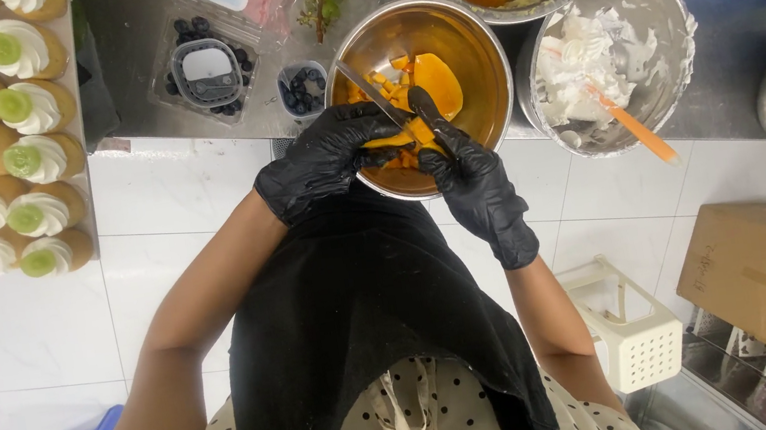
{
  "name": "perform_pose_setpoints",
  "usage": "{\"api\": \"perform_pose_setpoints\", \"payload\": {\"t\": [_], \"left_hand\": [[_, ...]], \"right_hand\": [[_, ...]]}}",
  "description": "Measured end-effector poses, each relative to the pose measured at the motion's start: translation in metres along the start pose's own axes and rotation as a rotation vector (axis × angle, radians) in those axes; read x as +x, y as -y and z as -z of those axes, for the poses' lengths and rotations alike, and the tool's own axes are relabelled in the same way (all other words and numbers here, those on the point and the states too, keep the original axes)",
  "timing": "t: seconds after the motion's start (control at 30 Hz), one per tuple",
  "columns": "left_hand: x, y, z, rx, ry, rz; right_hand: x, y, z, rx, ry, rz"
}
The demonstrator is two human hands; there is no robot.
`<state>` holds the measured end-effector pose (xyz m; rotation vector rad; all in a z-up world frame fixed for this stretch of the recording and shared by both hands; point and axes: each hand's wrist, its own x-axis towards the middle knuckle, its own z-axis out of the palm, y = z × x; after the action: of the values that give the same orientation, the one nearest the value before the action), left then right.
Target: Peeling and dicing a fresh mango over a metal bowl.
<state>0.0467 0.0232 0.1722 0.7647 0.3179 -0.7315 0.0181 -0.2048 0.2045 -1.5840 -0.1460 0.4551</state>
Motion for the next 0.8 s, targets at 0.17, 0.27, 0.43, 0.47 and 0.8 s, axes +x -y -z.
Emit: {"api": "perform_pose_setpoints", "payload": {"t": [0.17,0.27,0.43,0.47,0.8], "left_hand": [[-0.009,-0.008,0.003,-0.114,-0.01,0.012],[-0.013,-0.015,-0.006,-0.026,-0.032,-0.014],[-0.002,0.006,0.006,-0.067,-0.052,-0.087],[-0.003,0.008,0.006,-0.145,-0.047,-0.13],[-0.004,0.027,0.0,-0.072,-0.058,-0.278]], "right_hand": [[0.005,0.016,0.003,1.077,-0.164,-0.441],[0.0,-0.032,0.019,1.244,-0.001,-0.295],[-0.012,0.015,-0.005,0.318,-0.025,-0.101],[-0.016,0.022,-0.01,0.111,-0.01,-0.081],[-0.017,0.002,-0.011,-0.06,0.007,-0.156]]}}
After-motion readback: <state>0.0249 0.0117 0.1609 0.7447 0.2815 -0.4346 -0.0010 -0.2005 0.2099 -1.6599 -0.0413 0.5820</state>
